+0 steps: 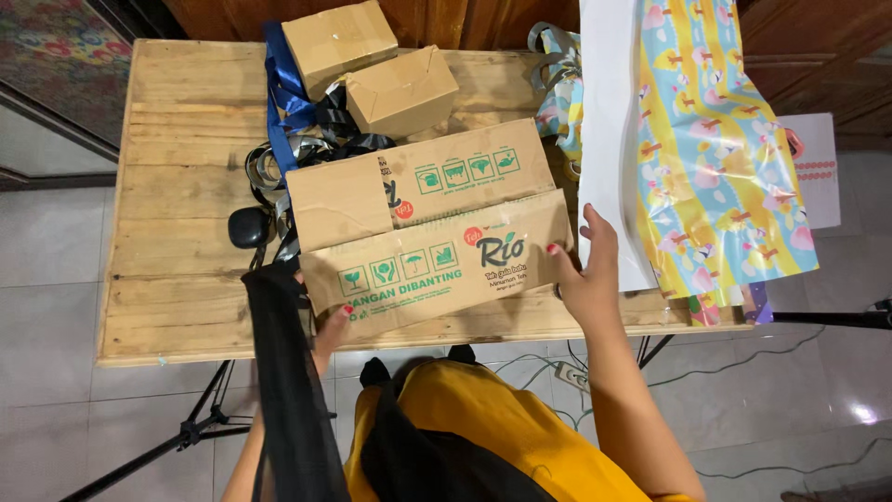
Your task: The person places a pink spray bottle, a round container, and two dark bottles into a cardboard box on a wooden table. They close the box flaps, apply tape to seal it, and then place the sealed box onto a white sheet of wrapping paper.
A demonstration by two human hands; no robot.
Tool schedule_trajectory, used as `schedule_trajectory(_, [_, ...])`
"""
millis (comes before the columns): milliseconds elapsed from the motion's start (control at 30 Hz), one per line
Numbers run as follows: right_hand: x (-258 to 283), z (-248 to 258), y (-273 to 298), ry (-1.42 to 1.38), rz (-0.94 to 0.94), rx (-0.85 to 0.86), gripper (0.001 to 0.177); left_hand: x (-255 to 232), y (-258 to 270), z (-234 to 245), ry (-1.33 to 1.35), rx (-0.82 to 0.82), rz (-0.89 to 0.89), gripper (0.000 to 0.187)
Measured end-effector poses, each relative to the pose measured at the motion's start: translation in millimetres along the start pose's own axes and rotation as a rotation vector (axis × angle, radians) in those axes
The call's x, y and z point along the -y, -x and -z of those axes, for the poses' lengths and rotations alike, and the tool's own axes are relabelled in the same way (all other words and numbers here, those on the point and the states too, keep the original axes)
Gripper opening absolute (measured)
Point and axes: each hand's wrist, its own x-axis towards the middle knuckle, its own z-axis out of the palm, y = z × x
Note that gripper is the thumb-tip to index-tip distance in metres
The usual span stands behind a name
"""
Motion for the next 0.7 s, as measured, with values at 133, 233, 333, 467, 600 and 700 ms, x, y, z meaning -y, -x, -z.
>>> schedule_trajectory(133, [16, -17, -11, 0.269, 0.261, 0.016, 0.045, 25, 3, -7, 0.13, -0.035, 0.182, 0.066])
schedule_trajectory(233, [22, -18, -12, 0.272, 0.248, 0.027, 0.038, 45, -4, 4, -0.139, 0.012, -0.089, 0.066])
schedule_trajectory(333, [24, -18, -12, 0.269, 0.272, 0.026, 0.038, 50, -4, 6, -0.195, 0.006, -0.071, 0.063])
schedule_trajectory(467, [25, -14, -13, 0.271, 0.301, 0.034, 0.037, 32, -4, 3, -0.325, -0.041, -0.022, 0.055])
schedule_trajectory(600, [25, -13, -12, 0.333, 0.314, 0.034, 0.037, 10, 4, -2, -0.375, -0.153, -0.123, 0.054])
schedule_trajectory(700, [20, -15, -11, 0.361, 0.331, 0.035, 0.04, 11, 3, -4, -0.399, -0.138, -0.122, 0.056])
